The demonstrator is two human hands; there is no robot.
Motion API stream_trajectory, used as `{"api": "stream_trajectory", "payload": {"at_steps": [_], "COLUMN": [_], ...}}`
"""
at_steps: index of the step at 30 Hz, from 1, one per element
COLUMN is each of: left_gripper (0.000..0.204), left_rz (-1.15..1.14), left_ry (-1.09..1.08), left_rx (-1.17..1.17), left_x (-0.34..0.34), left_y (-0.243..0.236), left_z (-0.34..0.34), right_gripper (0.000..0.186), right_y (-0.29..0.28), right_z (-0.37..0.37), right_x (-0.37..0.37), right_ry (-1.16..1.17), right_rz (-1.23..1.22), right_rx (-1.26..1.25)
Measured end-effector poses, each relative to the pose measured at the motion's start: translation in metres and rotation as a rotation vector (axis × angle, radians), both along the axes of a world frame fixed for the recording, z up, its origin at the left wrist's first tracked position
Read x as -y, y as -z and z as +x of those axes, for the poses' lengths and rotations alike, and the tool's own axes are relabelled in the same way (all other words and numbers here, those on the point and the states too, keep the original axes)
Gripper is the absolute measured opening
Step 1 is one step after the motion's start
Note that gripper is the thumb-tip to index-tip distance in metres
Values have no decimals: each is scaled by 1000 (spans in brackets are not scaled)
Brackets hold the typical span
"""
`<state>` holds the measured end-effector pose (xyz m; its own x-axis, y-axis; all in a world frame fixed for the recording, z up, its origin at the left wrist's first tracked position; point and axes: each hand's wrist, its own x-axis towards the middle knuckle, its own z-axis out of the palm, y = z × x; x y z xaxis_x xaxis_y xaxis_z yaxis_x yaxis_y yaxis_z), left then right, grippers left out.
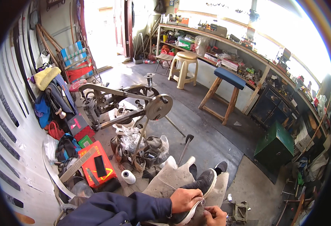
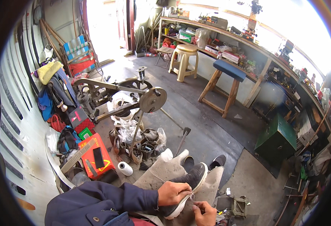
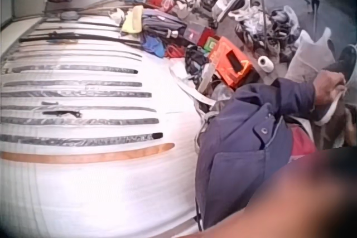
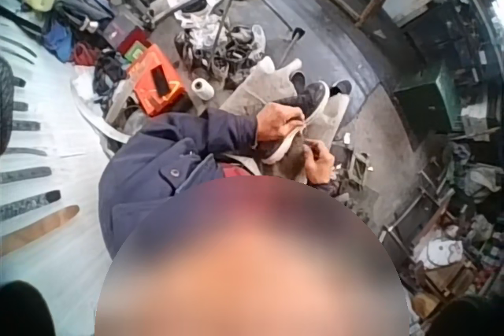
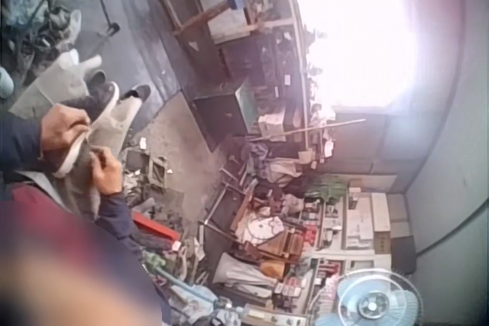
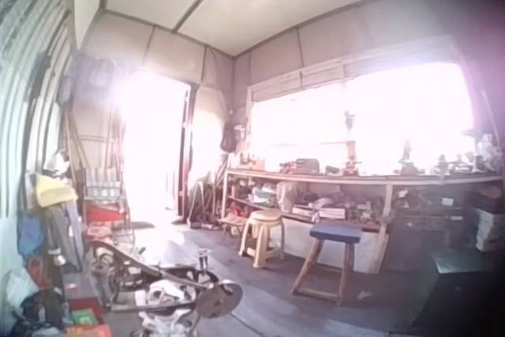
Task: The person hand-sews a black shoe to its sole using a curved needle and white thread. They repeatedly pull the thread through the shoe's edge, tighten stitches, and rotate the shoe to access different sections. The person finishes by cutting the thread with scissors.
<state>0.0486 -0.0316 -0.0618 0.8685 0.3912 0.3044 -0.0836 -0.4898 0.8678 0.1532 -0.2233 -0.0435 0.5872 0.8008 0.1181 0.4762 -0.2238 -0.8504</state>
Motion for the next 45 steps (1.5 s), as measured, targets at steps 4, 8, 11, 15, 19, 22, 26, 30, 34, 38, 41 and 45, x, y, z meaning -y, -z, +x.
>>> {"api": "stream_trajectory", "payload": {"at_steps": [4, 8, 11, 15, 19, 22, 26, 30, 34, 38, 41, 45], "left_gripper": [14, 15, 13, 13, 13, 13, 14, 14, 14, 14, 14, 13], "left_rz": [21, 19, 36, 10, -17, -15, 2, 11, -23, -50, -40, -168], "left_ry": [-12, -19, -13, -22, -5, -7, -29, -36, -16, 4, 8, 48], "left_rx": [-28, -9, -34, -35, -48, -52, -62, -67, -73, -72, -59, -75], "left_x": [0, -2, -4, -2, 2, 2, 0, -4, -2, -2, -5, -9], "left_y": [1, 4, 7, 9, 7, 4, 3, 5, 8, 8, 8, 8], "left_z": [2, 2, 2, 5, 6, 4, 1, 0, 3, 3, 1, -5], "right_gripper": [16, 35, 35, 35, 12, 27, 28, 16, 15, 22, 27, 19], "right_y": [8, -4, -13, -11, 9, 21, 6, -6, -4, -5, -2, 7], "right_z": [18, 95, 123, 102, 54, 15, -5, -9, -16, -15, -19, -39], "right_x": [33, 114, 187, 214, 121, 29, -28, -29, -18, -21, -39, -55], "right_ry": [134, 576, 999, 1249, 1096, 656, 241, 219, 341, 249, 167, 172], "right_rz": [384, 1251, 1391, 1163, 702, 334, 79, -47, 307, 345, 137, -39], "right_rx": [-633, -708, -343, -315, -267, 54, 129, -48, -318, -712, -691, 127]}}
